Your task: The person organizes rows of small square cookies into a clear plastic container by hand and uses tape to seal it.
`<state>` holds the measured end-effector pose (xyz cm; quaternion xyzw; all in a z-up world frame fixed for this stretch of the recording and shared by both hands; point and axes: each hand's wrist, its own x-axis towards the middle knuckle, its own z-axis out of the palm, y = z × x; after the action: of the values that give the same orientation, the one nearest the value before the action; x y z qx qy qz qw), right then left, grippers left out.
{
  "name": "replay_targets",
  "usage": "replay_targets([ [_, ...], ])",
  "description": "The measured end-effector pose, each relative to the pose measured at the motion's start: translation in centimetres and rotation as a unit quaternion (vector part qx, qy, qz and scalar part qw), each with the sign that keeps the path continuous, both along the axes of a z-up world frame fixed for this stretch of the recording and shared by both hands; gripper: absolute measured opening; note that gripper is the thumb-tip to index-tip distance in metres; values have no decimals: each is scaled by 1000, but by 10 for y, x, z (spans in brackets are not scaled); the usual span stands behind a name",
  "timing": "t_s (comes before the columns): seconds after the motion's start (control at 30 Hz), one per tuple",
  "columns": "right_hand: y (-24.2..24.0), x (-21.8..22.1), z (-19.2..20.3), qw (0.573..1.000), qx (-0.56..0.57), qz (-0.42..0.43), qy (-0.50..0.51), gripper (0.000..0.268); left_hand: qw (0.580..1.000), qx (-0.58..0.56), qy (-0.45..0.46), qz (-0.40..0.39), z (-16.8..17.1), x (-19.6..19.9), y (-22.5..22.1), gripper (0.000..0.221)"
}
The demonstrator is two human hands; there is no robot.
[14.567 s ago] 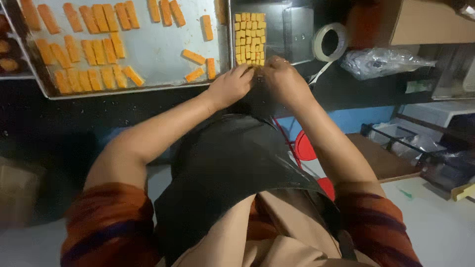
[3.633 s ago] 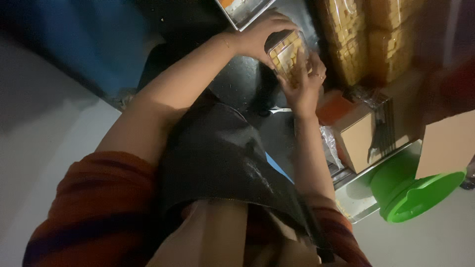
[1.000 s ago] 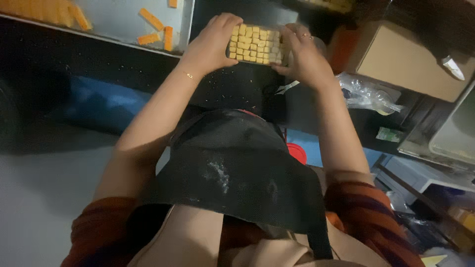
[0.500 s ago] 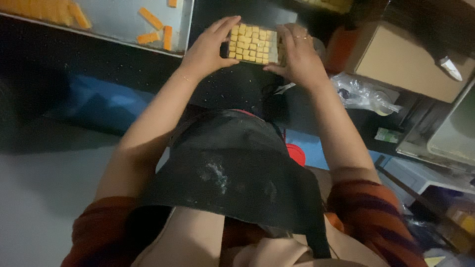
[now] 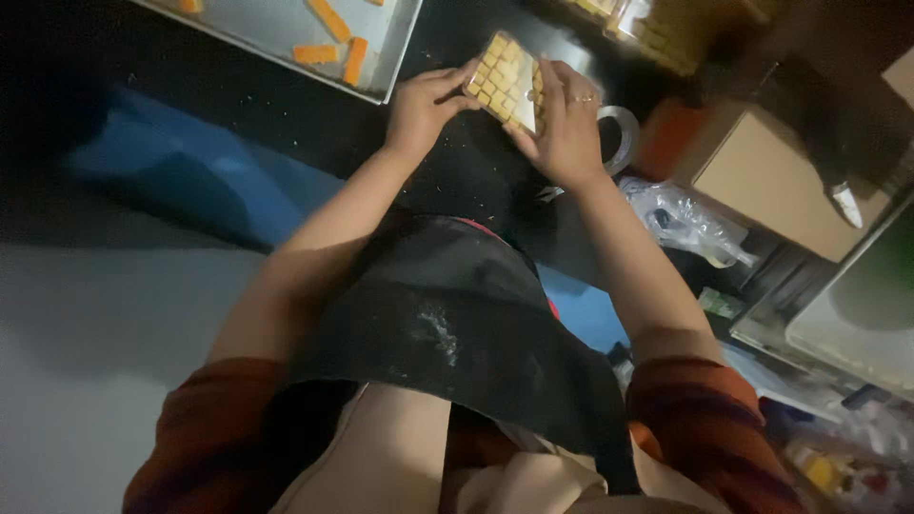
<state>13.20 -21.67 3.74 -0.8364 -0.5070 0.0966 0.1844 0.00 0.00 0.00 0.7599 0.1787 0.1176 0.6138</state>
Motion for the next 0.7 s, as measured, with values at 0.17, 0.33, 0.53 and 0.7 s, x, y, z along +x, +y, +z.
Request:
replay_targets([
  [0.17,5,-5,11,999,-11,-5,-52,91,996,-59,-65,-25,-3,1,6,49],
  [0.33,0,-6,3,997,-68,-41,-18,97,993,-68,-96,-11,-17,-1,3,42],
  [0.53,-4,-8,6,997,-69,-24,14,86,993,-32,-109,-20,-23,-7,6,40],
  [0.7,3,-20,12,997,-60,-22,-41,84,992,-63,-100,-50,-32,-5,4,43],
])
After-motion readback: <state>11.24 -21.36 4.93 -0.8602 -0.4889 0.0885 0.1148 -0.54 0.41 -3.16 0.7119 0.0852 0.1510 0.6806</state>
